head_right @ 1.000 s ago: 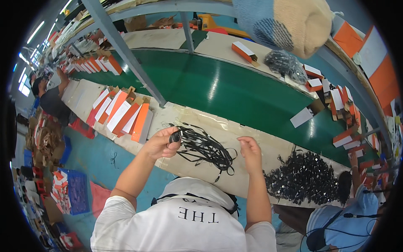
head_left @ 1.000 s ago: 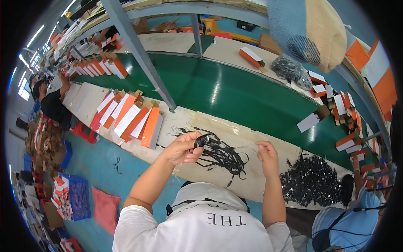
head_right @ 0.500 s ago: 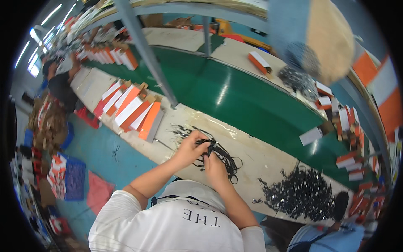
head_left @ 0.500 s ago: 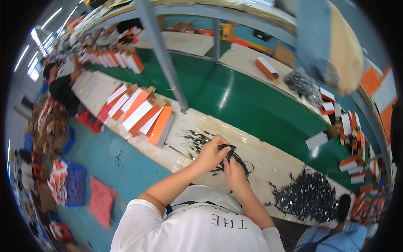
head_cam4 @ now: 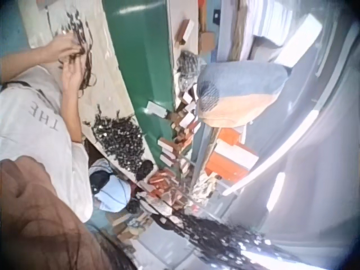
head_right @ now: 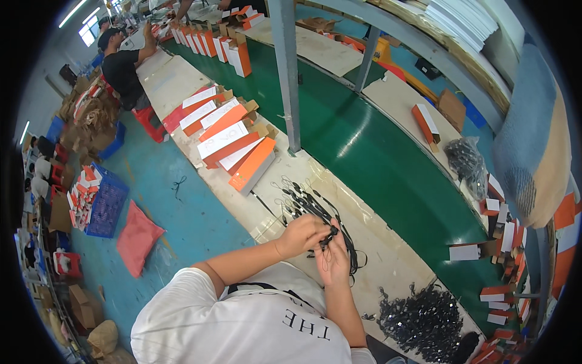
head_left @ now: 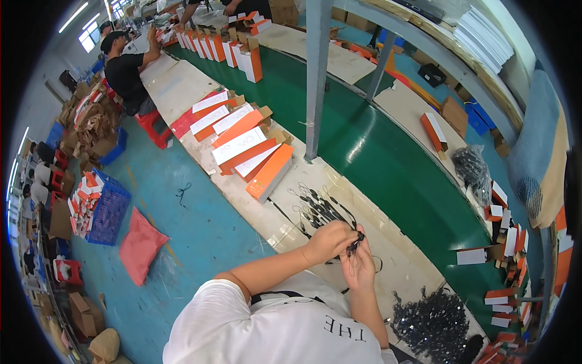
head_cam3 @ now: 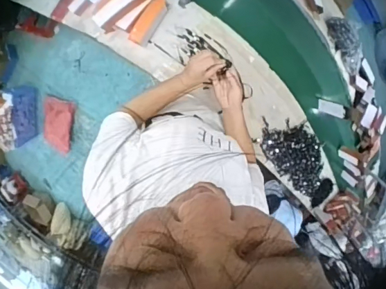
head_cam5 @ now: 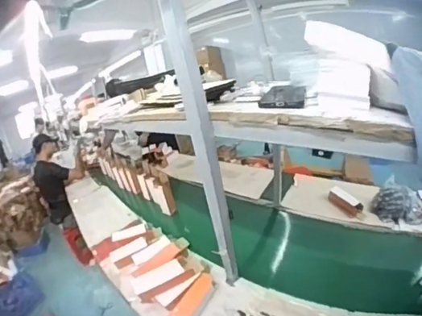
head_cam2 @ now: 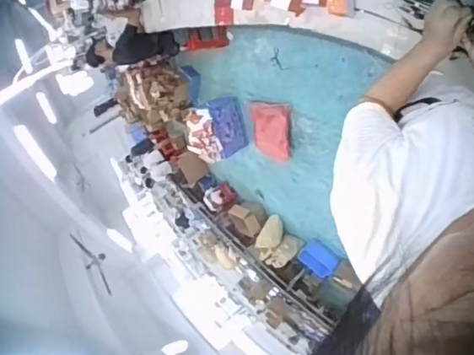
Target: The person sorts straps and charging cables by hand, places them into product boxes, and closes the boxes.
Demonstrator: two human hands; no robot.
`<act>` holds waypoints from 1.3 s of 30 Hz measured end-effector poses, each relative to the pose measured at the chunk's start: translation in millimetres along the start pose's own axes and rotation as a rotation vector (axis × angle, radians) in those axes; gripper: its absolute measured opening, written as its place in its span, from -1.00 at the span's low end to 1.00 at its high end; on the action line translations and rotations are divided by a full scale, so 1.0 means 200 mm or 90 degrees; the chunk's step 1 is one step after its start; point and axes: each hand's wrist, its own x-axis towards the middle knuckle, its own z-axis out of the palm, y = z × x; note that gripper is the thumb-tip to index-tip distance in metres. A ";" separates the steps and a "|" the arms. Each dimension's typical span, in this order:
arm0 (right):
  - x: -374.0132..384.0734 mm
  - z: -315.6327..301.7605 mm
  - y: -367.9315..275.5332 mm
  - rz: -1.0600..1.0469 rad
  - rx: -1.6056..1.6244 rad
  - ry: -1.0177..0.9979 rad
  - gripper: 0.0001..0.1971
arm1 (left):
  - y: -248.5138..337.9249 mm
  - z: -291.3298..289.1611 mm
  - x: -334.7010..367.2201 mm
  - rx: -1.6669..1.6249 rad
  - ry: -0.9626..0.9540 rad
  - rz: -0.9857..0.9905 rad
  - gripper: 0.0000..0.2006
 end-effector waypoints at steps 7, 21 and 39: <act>0.06 -0.25 -0.09 -0.035 -0.199 0.154 -0.70 | -0.41 -0.30 0.10 0.351 -0.132 -0.075 -0.57; -0.01 -0.07 -0.30 -0.287 -0.489 0.049 -0.82 | -0.21 -0.23 -0.04 -0.018 -0.175 -0.330 -0.31; -0.41 -0.24 -0.33 -0.343 -1.246 -0.118 -0.79 | 0.02 0.17 -0.29 0.090 -0.388 -0.092 -0.51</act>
